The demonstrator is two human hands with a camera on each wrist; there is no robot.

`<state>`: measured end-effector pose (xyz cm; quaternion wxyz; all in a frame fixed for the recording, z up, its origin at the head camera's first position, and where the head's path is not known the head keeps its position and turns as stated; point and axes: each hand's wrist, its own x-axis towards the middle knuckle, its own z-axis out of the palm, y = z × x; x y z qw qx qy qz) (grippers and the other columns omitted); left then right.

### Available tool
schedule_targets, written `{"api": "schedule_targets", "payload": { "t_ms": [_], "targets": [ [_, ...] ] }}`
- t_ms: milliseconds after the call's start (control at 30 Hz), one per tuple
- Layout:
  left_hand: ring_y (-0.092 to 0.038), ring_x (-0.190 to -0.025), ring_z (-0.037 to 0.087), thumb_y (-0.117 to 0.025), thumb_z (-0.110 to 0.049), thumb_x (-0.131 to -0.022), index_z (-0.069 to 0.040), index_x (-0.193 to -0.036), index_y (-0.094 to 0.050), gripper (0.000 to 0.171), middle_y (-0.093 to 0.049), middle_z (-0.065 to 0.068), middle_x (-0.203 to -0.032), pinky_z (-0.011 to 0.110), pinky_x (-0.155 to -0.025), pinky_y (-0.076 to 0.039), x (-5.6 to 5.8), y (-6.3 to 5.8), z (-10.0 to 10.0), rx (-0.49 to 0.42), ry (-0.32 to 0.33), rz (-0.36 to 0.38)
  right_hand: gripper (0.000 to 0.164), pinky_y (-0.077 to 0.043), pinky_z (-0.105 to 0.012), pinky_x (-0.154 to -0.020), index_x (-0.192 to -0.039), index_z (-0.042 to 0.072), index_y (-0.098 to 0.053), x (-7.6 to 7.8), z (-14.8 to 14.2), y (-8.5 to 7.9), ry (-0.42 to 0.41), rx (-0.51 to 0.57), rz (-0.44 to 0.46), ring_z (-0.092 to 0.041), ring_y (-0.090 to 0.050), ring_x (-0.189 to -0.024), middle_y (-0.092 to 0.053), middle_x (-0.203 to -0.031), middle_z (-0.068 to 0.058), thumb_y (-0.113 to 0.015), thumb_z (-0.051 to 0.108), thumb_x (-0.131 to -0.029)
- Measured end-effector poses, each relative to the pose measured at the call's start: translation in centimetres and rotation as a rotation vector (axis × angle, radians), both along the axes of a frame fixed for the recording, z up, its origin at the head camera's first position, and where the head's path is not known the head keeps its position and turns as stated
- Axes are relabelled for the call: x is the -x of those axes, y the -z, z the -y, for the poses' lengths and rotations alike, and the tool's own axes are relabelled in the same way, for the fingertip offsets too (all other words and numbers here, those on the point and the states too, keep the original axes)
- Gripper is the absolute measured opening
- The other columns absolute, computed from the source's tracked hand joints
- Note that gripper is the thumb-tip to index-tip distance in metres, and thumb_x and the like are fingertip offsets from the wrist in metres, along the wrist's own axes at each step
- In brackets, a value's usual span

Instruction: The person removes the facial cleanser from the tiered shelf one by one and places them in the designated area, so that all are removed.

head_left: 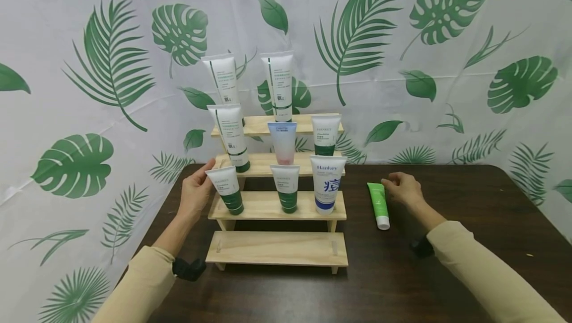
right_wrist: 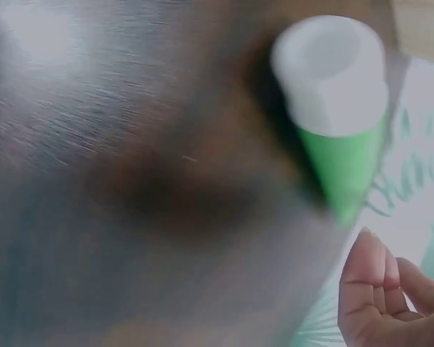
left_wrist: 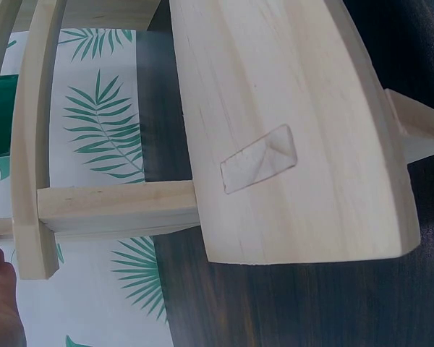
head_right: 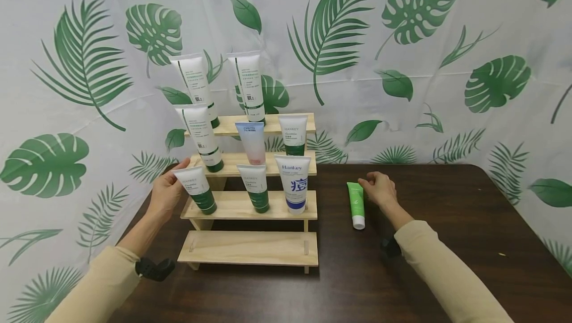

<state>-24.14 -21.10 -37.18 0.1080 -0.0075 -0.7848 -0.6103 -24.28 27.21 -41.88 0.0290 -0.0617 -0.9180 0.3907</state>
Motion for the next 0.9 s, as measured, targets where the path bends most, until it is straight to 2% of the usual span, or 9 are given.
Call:
{"api": "schedule_targets", "payload": {
  "t_ms": [133, 300, 367, 467, 500, 700, 733, 900],
  "targets": [
    [-0.043, -0.129, 0.023, -0.049, -0.01, -0.098, 0.0, -0.139, -0.043, 0.043, -0.044, 0.014, -0.142, 0.004, -0.083, -0.039, 0.0, 0.0, 0.0, 0.0, -0.003, 0.003, 0.049, -0.055, -0.026, -0.06, -0.126, -0.012, -0.05, 0.2, 0.1, -2.0, -0.004, 0.019, -0.095, -0.023, -0.065, -0.074, -0.062, -0.099, -0.027, -0.053, 0.027, -0.096],
    [-0.043, -0.13, 0.022, -0.049, -0.011, -0.098, 0.0, -0.139, -0.043, 0.043, -0.044, 0.014, -0.143, 0.005, -0.084, -0.039, -0.1, -0.1, -0.1, -0.003, 0.004, -0.001, 0.043, -0.052, -0.019, -0.055, -0.122, -0.011, -0.054, 0.5, 0.9, -4.9, -0.029, 0.039, -0.225, 0.0, -0.058, -0.061, -0.063, -0.093, -0.025, -0.054, 0.023, -0.095],
    [-0.042, -0.13, 0.021, -0.049, -0.012, -0.098, 0.0, -0.139, -0.043, 0.044, -0.043, 0.013, -0.143, 0.005, -0.084, -0.038, -0.1, -0.2, -0.1, -0.007, 0.009, 0.001, 0.044, -0.052, -0.017, -0.056, -0.123, -0.013, -0.052, 0.5, 1.4, -6.2, -0.056, 0.072, -0.258, 0.007, -0.054, -0.061, -0.061, -0.096, -0.028, -0.053, 0.022, -0.096],
    [-0.042, -0.13, 0.021, -0.049, -0.012, -0.098, 0.0, -0.139, -0.043, 0.044, -0.043, 0.012, -0.143, 0.004, -0.084, -0.038, -0.2, -0.3, -0.1, -0.01, 0.01, 0.007, 0.044, -0.051, -0.015, -0.059, -0.124, -0.013, -0.05, 0.5, 2.1, -8.2, -0.097, 0.134, -0.305, 0.011, -0.053, -0.065, -0.059, -0.1, -0.028, -0.052, 0.022, -0.097],
    [-0.042, -0.13, 0.021, -0.049, -0.012, -0.098, -0.001, -0.139, -0.043, 0.044, -0.043, 0.012, -0.143, 0.004, -0.084, -0.038, -0.2, -0.3, -0.1, -0.01, 0.01, 0.009, 0.044, -0.051, -0.013, -0.06, -0.125, -0.012, -0.05, 0.5, 2.4, -8.9, -0.106, 0.152, -0.322, 0.012, -0.053, -0.066, -0.058, -0.1, -0.026, -0.051, 0.022, -0.097],
    [-0.042, -0.13, 0.021, -0.049, -0.011, -0.098, 0.0, -0.14, -0.042, 0.044, -0.043, 0.013, -0.143, 0.004, -0.083, -0.039, -0.1, -0.2, -0.1, -0.01, 0.014, 0.006, 0.042, -0.051, -0.012, -0.062, -0.124, -0.007, -0.054, 0.7, 4.6, -13.5, -0.121, 0.226, -0.43, 0.005, -0.057, -0.071, -0.057, -0.087, 0.008, -0.054, 0.025, -0.096],
    [-0.042, -0.13, 0.021, -0.049, -0.011, -0.098, 0.0, -0.14, -0.042, 0.044, -0.043, 0.013, -0.143, 0.005, -0.083, -0.039, -0.1, -0.2, 0.0, -0.012, 0.015, 0.006, 0.042, -0.051, -0.013, -0.062, -0.124, -0.006, -0.054, 0.7, 5.0, -14.3, -0.119, 0.233, -0.439, 0.003, -0.058, -0.072, -0.057, -0.086, 0.01, -0.054, 0.025, -0.095],
    [-0.042, -0.129, 0.021, -0.049, -0.01, -0.098, 0.0, -0.14, -0.042, 0.044, -0.043, 0.013, -0.143, 0.004, -0.083, -0.039, -0.1, -0.2, 0.0, -0.018, 0.015, 0.013, 0.044, -0.051, -0.012, -0.065, -0.125, -0.001, -0.054, 0.6, 7.3, -17.9, -0.135, 0.253, -0.457, -0.004, -0.059, -0.078, -0.057, -0.088, 0.005, -0.056, 0.029, -0.094]
  ]
}}
